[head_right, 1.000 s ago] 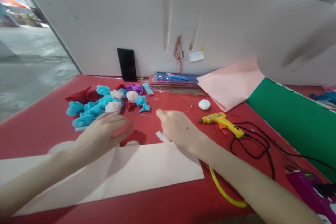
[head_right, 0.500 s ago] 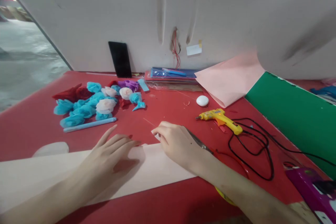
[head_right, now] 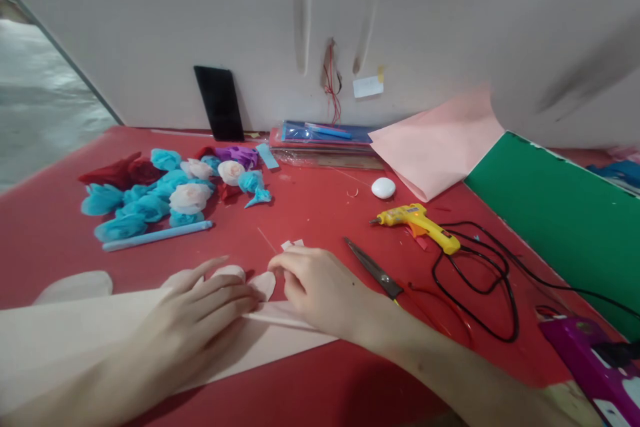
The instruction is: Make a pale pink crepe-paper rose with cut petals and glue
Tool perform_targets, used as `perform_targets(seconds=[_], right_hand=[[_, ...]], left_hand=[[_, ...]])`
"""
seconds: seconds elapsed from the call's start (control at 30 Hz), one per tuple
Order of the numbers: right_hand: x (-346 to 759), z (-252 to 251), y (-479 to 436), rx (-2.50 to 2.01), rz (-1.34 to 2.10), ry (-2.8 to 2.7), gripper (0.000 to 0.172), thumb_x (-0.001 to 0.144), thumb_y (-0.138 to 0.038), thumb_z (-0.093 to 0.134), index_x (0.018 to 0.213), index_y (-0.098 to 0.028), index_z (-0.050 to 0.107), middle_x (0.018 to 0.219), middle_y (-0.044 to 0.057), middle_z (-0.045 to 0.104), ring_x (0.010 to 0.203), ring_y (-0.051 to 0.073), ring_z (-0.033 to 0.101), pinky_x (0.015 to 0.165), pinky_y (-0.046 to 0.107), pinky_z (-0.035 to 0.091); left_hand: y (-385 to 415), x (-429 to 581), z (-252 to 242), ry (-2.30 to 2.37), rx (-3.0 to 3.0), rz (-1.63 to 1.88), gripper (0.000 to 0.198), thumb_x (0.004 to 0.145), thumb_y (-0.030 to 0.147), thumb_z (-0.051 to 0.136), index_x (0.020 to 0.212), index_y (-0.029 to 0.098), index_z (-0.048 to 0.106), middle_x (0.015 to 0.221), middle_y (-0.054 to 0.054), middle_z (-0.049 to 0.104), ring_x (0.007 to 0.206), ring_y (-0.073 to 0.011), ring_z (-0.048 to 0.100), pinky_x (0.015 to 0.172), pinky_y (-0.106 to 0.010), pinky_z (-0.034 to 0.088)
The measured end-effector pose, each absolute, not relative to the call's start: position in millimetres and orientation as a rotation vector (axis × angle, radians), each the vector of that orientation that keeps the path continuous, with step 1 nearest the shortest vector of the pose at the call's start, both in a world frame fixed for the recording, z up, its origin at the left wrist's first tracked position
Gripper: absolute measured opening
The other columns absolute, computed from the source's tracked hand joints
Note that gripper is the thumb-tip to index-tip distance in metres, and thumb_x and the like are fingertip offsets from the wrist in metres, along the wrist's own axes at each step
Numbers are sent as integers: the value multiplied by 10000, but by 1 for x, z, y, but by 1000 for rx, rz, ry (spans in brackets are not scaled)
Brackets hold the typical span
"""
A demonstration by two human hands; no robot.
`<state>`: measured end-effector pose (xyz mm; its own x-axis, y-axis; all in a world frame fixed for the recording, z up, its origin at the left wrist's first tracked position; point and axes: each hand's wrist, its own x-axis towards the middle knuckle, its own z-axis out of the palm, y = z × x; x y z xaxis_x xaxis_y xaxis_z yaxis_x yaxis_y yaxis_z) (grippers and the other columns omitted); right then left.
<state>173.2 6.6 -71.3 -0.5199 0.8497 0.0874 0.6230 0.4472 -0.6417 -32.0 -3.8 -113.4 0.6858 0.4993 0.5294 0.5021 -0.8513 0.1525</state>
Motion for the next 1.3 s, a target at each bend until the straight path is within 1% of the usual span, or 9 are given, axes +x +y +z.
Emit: perform_targets(seconds=[0.23, 0.33, 0.43, 0.5, 0.67, 0.8, 1.0, 1.13, 1.3], right_hand=[[183, -71, 11, -1426, 726, -2227, 273, 856, -106, 432, 1012, -182, 642, 978, 46, 681, 860, 146, 615, 763, 269, 448], [187, -68, 15, -1443, 747, -2229, 265, 874, -153, 424, 999, -190, 656, 974, 39, 689, 859, 150, 623, 769, 273, 452], [191, -62, 18, -1438, 754, -2236, 259, 852, -119, 429, 946, -167, 665, 928, 40, 691, 815, 141, 626, 733, 257, 457], [193, -59, 20, -1422, 713, -2237, 259, 832, -89, 433, 930, -163, 661, 915, 36, 686, 819, 137, 623, 742, 252, 453], [192, -61, 17, -1310, 534, -2233, 243, 854, -102, 409, 900, -143, 644, 898, 52, 658, 813, 145, 610, 740, 256, 445], [188, -63, 13, -1211, 369, -2182, 243, 874, -122, 386, 902, -119, 628, 884, 73, 625, 815, 150, 590, 728, 257, 431], [176, -75, 7, -1393, 697, -2163, 205, 805, -63, 461, 836, -143, 647, 768, 21, 618, 681, 108, 567, 609, 208, 408], [169, -88, 2, -1384, 755, -2215, 232, 781, -30, 457, 824, -124, 665, 795, 47, 641, 696, 120, 583, 628, 215, 419], [167, -92, -1, -1406, 758, -2231, 240, 786, -34, 448, 835, -109, 671, 830, 79, 656, 738, 162, 603, 656, 259, 430]], left_hand=[[-4, -27, -107, -959, -3023, -1090, 141, 832, 104, 493, 876, 177, 605, 817, -21, 708, 765, -163, 611, 886, -350, 452], [-4, -26, -107, -1069, -2979, -1087, 168, 806, 111, 530, 932, 193, 604, 839, -4, 711, 786, -158, 611, 948, -361, 397], [-4, -26, -106, -1189, -2923, -1050, 224, 806, 160, 537, 1019, 214, 576, 917, -5, 705, 863, -165, 608, 1029, -389, 297], [-3, -28, -103, -1238, -2929, -981, 256, 811, 169, 519, 1059, 220, 558, 978, -21, 686, 910, -176, 592, 1038, -413, 266], [12, -40, -92, -1180, -3001, -840, 179, 870, 185, 441, 914, 226, 609, 919, -23, 679, 871, -191, 559, 965, -423, 318], [29, -38, -91, -1325, -3022, -731, 198, 884, 263, 448, 893, 229, 643, 852, -12, 691, 806, -191, 553, 877, -400, 358], [41, -26, -96, -1338, -3056, -506, 171, 829, 273, 530, 809, 229, 693, 819, -21, 703, 776, -208, 569, 755, -370, 372], [38, -25, -100, -1311, -3057, -477, 158, 803, 198, 541, 766, 233, 690, 802, -6, 702, 746, -191, 566, 764, -365, 355], [34, -25, -102, -1355, -3054, -494, 174, 807, 186, 532, 725, 236, 677, 789, 8, 705, 742, -184, 574, 777, -367, 340]])
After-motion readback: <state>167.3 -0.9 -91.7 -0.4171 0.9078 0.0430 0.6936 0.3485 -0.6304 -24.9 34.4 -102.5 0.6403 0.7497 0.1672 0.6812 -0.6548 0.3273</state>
